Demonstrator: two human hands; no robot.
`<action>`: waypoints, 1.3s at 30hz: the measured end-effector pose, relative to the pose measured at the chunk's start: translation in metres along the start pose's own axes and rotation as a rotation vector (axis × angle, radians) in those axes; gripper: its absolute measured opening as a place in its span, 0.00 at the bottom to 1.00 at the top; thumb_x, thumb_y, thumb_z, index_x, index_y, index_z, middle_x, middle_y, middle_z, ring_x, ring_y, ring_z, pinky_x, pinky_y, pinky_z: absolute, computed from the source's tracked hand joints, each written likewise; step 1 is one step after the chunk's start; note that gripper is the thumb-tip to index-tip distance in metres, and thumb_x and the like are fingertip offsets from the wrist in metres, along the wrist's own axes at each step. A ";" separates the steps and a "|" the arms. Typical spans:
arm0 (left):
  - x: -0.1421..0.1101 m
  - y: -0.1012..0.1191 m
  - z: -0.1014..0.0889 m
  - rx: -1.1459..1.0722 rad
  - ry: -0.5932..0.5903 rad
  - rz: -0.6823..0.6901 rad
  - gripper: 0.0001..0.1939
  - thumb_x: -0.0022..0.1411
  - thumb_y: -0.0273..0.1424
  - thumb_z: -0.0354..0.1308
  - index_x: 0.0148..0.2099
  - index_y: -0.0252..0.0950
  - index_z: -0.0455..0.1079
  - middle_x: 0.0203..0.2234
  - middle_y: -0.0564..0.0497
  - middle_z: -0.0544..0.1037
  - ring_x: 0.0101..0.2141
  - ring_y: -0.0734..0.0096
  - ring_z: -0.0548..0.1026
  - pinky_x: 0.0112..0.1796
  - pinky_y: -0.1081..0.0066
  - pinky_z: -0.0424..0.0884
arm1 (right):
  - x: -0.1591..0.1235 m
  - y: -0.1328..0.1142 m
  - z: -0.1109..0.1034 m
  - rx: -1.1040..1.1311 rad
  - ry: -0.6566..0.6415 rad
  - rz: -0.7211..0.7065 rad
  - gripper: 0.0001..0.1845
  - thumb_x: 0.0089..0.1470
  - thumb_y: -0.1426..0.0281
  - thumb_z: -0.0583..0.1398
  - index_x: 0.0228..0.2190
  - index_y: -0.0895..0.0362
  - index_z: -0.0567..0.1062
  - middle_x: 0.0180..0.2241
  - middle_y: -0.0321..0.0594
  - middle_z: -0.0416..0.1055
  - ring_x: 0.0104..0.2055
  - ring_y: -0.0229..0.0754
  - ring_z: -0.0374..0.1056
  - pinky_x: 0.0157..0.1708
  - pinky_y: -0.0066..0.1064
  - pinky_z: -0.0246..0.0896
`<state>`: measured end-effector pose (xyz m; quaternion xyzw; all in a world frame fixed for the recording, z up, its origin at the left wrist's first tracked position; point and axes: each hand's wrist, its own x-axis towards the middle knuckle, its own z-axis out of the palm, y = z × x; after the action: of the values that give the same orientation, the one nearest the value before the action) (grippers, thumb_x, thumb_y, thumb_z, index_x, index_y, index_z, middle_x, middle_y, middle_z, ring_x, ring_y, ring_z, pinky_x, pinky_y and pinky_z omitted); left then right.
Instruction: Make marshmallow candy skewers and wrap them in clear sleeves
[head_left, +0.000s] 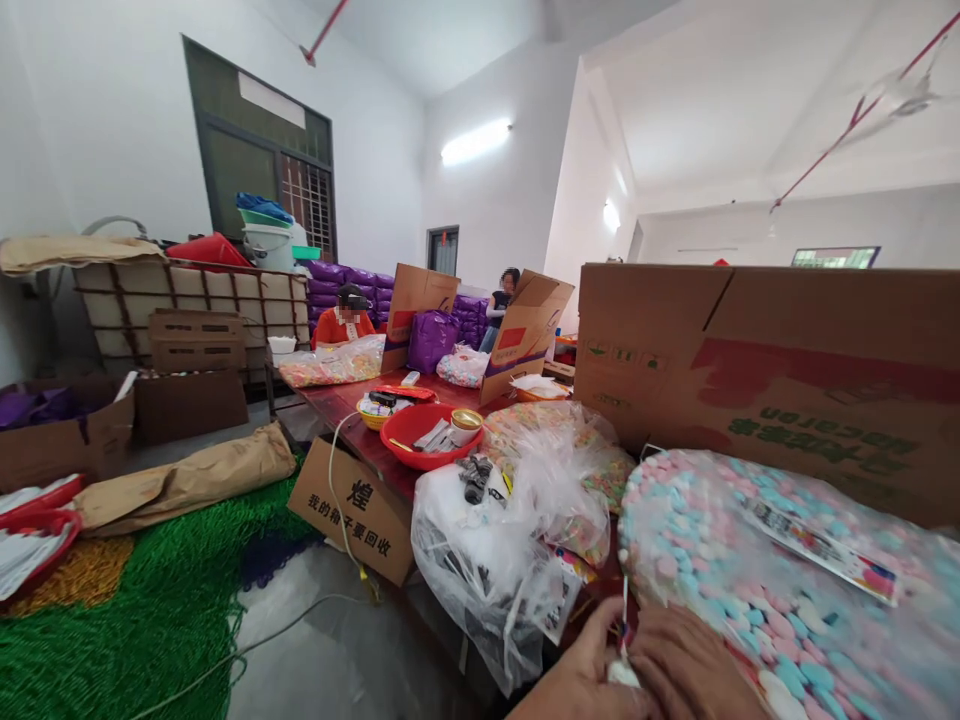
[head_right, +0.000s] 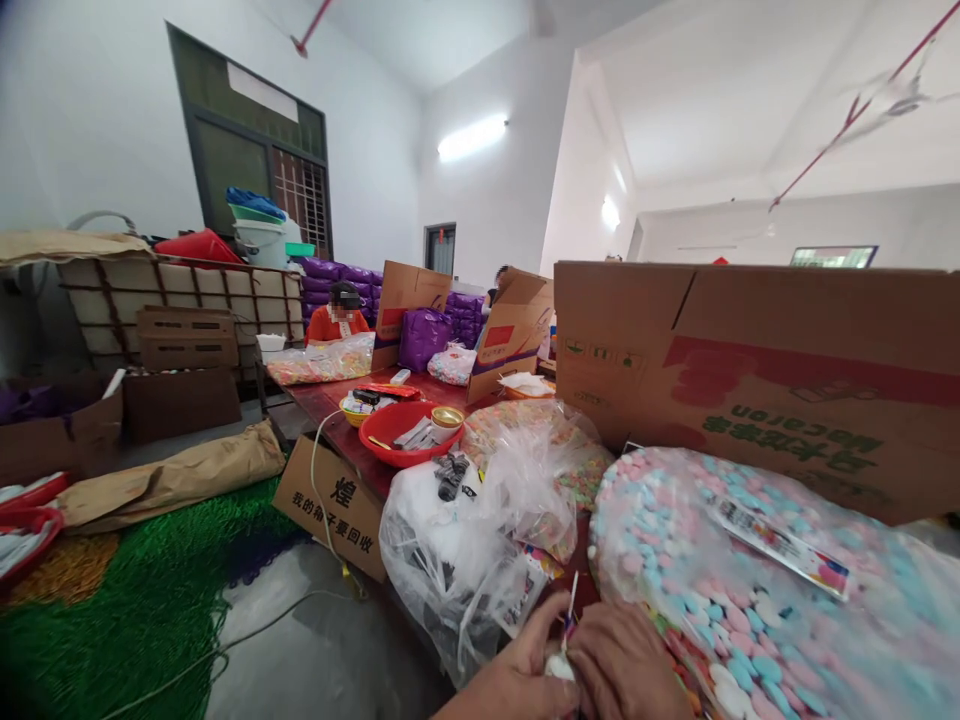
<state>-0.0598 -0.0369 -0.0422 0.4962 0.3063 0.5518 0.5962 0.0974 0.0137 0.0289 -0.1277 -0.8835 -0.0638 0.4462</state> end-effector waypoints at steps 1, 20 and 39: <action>-0.004 0.003 0.005 0.231 0.064 0.097 0.41 0.54 0.34 0.63 0.69 0.39 0.55 0.48 0.43 0.77 0.43 0.62 0.77 0.49 0.62 0.70 | -0.003 -0.006 -0.002 0.071 -0.010 0.151 0.13 0.62 0.63 0.56 0.28 0.50 0.77 0.30 0.35 0.79 0.33 0.41 0.76 0.36 0.30 0.69; 0.021 -0.028 0.078 0.735 -0.302 0.017 0.40 0.66 0.37 0.54 0.72 0.44 0.37 0.51 0.45 0.76 0.43 0.69 0.78 0.50 0.62 0.72 | -0.139 -0.056 -0.084 0.665 0.637 1.440 0.15 0.56 0.57 0.61 0.38 0.54 0.77 0.34 0.39 0.78 0.35 0.41 0.72 0.41 0.34 0.67; 0.063 -0.011 -0.001 0.892 0.330 0.062 0.19 0.66 0.36 0.52 0.53 0.32 0.72 0.37 0.46 0.81 0.39 0.68 0.79 0.47 0.66 0.74 | -0.205 -0.052 -0.151 -0.295 0.173 1.495 0.17 0.60 0.58 0.58 0.47 0.49 0.79 0.36 0.43 0.81 0.42 0.54 0.77 0.48 0.45 0.70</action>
<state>-0.0440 0.0249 -0.0411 0.6182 0.5891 0.4554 0.2517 0.3160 -0.1054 -0.0462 -0.7441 -0.5062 0.1279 0.4167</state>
